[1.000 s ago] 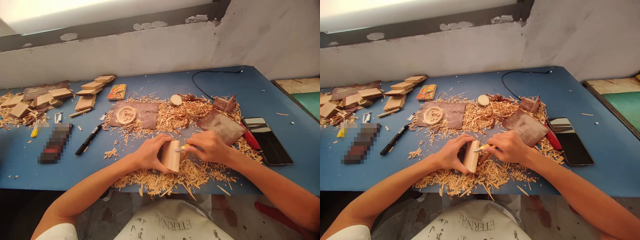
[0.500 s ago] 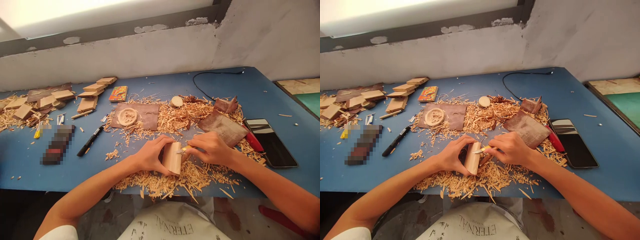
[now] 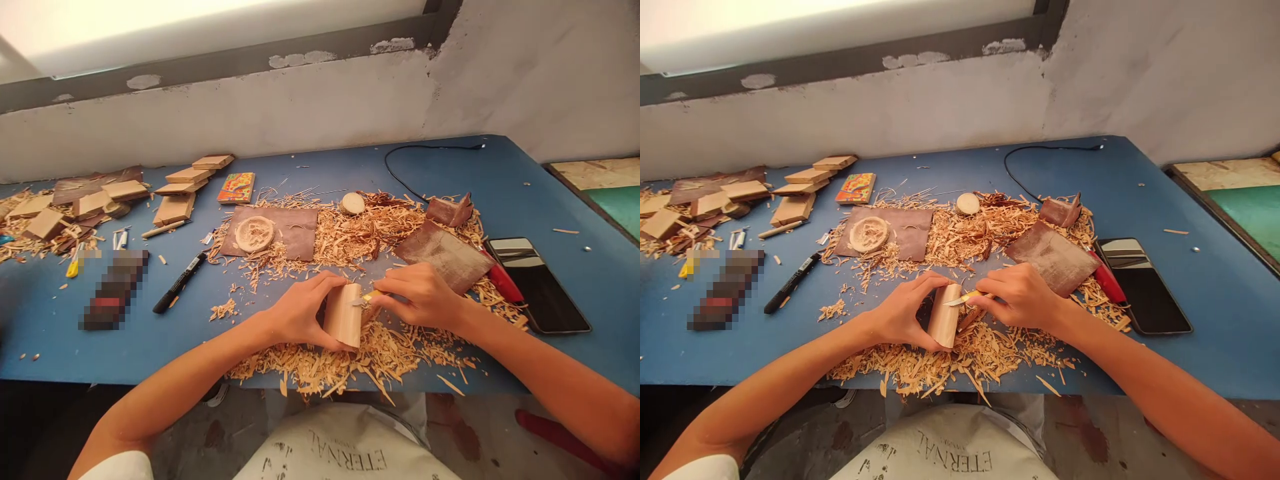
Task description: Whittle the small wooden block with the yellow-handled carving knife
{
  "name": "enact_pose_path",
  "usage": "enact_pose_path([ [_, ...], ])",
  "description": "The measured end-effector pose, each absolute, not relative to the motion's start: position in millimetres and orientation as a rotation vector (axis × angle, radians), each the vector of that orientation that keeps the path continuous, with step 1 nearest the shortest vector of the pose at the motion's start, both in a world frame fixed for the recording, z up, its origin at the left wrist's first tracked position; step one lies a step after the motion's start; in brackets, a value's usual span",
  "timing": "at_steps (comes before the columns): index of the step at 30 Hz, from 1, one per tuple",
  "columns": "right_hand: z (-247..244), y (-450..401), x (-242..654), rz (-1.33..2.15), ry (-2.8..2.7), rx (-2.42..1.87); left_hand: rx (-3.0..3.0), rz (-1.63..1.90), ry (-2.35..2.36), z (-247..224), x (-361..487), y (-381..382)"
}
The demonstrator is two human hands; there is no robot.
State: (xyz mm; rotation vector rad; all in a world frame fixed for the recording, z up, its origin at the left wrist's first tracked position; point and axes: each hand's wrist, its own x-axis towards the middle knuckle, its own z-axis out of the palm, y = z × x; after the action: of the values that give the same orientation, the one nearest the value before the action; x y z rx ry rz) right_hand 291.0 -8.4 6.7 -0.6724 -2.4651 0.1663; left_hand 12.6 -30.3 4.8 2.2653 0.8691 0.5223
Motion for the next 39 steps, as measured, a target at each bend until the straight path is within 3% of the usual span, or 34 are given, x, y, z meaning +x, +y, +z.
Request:
enact_pose_path([
  [34,7.0,-9.6,292.7,0.137,-2.425,-0.721,2.359,0.550,0.903,-2.7,11.4,-30.0],
  [39,3.6,17.7,319.1,-0.146,-2.311,-1.150,2.388,0.494,0.853,-3.0,8.9,-28.5],
])
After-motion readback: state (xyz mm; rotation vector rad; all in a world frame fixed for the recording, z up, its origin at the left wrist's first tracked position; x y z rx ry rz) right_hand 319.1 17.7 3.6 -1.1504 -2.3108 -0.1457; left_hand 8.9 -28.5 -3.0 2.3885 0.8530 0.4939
